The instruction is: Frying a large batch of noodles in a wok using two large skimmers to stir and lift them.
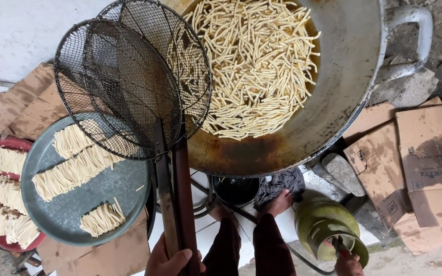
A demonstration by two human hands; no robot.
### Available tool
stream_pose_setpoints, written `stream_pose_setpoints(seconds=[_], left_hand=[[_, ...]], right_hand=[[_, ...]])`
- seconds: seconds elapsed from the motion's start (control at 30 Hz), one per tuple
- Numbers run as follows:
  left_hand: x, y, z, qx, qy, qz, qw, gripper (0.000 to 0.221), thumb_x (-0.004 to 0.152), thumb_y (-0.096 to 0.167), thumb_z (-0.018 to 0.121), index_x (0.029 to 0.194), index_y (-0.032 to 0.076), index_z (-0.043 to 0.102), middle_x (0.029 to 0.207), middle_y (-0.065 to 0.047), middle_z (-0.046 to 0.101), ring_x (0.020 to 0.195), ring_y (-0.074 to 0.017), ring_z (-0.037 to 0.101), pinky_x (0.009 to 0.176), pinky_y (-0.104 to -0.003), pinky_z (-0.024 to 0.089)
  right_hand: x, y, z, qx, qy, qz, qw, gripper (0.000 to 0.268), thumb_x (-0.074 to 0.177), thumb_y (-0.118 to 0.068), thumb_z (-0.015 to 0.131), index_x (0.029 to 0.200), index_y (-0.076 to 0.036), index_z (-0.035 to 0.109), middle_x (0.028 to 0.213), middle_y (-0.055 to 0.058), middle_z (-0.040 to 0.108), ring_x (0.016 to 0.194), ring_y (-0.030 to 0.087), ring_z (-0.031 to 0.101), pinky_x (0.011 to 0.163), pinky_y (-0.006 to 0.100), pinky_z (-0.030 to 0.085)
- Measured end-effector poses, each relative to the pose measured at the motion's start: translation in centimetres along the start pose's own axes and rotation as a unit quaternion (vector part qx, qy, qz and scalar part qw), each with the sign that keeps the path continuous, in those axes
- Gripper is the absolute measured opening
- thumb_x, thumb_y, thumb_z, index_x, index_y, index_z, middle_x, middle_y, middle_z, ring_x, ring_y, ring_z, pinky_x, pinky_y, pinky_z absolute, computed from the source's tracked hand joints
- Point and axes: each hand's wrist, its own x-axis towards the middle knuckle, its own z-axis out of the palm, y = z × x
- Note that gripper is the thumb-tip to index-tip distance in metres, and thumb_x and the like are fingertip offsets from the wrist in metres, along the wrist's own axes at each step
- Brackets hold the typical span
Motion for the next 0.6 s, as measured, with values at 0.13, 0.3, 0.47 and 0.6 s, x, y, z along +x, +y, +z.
stream_pose_setpoints(seconds=[0.13,0.3,0.47,0.6], left_hand=[[0.2,0.0,-0.2,0.003,-0.005,0.003,1.000,0.040,0.081,-0.009,0.066,0.120,-0.013,0.062,0.074,-0.044,0.068,0.060,-0.0565,0.069,0.056,-0.058,0.057],[0.5,-0.3,-0.5,0.005,-0.010,0.019,1.000,0.043,0.078,-0.008,0.069,0.120,-0.014,0.061,0.073,-0.043,0.069,0.059,-0.0564,0.069,0.056,-0.058,0.058],[0.4,-0.2,-0.5,0.024,0.001,0.026,0.999,0.041,0.079,-0.008,0.068,0.120,-0.012,0.062,0.073,-0.042,0.071,0.058,-0.0551,0.070,0.055,-0.056,0.059],[0.5,0.0,-0.5,0.024,0.006,0.005,1.000,0.041,0.081,-0.009,0.067,0.122,-0.012,0.061,0.076,-0.043,0.069,0.060,-0.0557,0.070,0.058,-0.058,0.059]], right_hand=[[-6.0,-13.3,11.6,0.117,0.019,0.005,0.993,0.072,0.109,-0.048,0.022,0.145,0.008,0.049,0.150,0.029,0.049,0.137,0.043,0.044,0.117,0.047,0.025],[-12.4,-21.2,14.8,0.162,0.016,0.018,0.987,0.075,0.108,-0.049,0.020,0.148,0.009,0.047,0.154,0.029,0.044,0.143,0.043,0.038,0.120,0.047,0.020],[-13.3,-21.9,13.8,0.192,0.059,-0.021,0.979,0.063,0.109,-0.038,0.026,0.125,0.009,0.064,0.136,0.030,0.060,0.122,0.045,0.052,0.110,0.049,0.030],[-12.2,-20.8,15.1,0.172,0.052,-0.027,0.983,0.066,0.109,-0.041,0.025,0.129,0.010,0.062,0.138,0.031,0.058,0.126,0.045,0.050,0.113,0.049,0.028]])
